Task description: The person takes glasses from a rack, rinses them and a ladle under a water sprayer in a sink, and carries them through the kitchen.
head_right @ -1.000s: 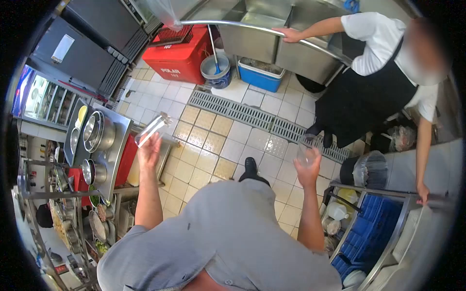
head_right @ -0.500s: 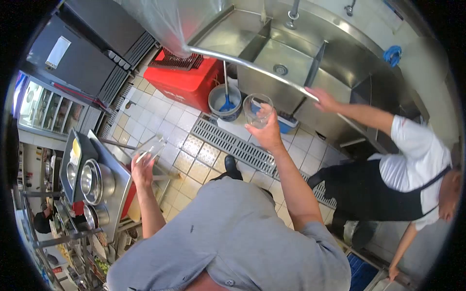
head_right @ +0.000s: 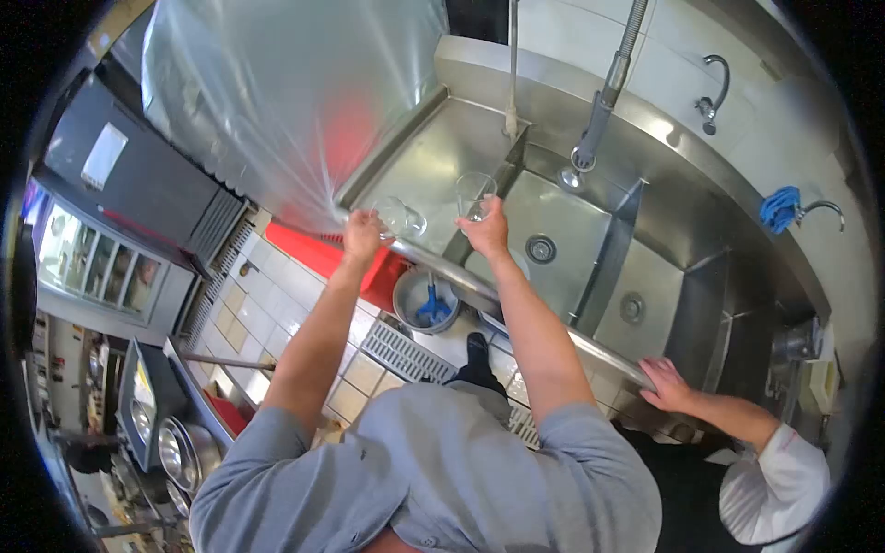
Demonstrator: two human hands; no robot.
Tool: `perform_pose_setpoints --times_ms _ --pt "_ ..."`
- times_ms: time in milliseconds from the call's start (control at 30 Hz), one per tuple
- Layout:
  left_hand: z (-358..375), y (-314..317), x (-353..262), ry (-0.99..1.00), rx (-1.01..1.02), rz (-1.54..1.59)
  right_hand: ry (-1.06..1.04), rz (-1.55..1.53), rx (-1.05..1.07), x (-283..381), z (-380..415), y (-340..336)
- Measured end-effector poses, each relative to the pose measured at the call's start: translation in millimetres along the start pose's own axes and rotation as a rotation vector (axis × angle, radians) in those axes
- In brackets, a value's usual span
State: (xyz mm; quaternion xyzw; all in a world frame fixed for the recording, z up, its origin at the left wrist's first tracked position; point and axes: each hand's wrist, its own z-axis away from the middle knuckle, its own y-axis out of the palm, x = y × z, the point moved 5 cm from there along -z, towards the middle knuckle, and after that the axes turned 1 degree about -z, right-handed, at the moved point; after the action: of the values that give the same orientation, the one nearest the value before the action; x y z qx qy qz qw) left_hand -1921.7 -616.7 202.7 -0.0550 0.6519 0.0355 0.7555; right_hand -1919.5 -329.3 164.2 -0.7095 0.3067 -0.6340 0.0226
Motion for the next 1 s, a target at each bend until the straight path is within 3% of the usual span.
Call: perform_pose_setpoints --times_ms 100,167,300,400,433,467,500,533,567,633,667,733,767,867,933,1000 --pt "-53 32 21 -0.04 -0.069 -0.146 0.069 0.055 0.102 -23 -64 34" --pt "-82 38 39 -0.081 -0.105 -0.264 -0.005 0.181 0.151 -31 -94 55" --pt "-121 38 62 -0.13 -0.166 -0.307 0.019 0.052 0.153 -48 -127 83" --pt "-122 39 43 -0.239 -0.022 -0.239 -0.012 0.045 0.162 -77 -130 99" --pt "-114 42 22 -0.159 -0.052 -0.292 -0.052 0.017 0.155 -78 -123 92" --pt "-126 22 25 0.388 -0.061 -0.806 -0.129 0.025 0.173 -74 -113 76" --pt "-114 35 1 0.784 -0.17 -1.033 -0.15 0.085 0.051 -99 -98 72" --pt "-110 54 -20 0.603 -0.103 -0.697 0.138 -0.083 0.239 -104 -87 48" --pt "-101 89 -49 0.373 0.122 -0.3 0.13 -0.019 0.15 -102 -67 19" --pt "-60 170 -110 0.35 0.483 -0.175 0.277 0.121 0.184 -101 -23 -46" --pt "-44 199 -134 0.352 0.543 -0.159 0.276 0.137 0.19 -99 -5 -70" --pt "-5 283 -185 0.528 0.939 -0.104 0.302 0.152 0.092 -102 29 -113" --pt "8 314 -200 0.564 1.011 -0.109 0.304 0.152 0.035 -103 46 -133" --pt "15 390 -204 0.72 0.913 -0.059 0.293 0.097 -0.213 -131 92 -185" --pt "19 424 -200 0.482 0.871 0.015 0.628 -0.257 -0.34 -155 114 -208" --pt "27 445 -191 0.471 0.883 0.05 0.589 -0.298 -0.362 -161 98 -225"
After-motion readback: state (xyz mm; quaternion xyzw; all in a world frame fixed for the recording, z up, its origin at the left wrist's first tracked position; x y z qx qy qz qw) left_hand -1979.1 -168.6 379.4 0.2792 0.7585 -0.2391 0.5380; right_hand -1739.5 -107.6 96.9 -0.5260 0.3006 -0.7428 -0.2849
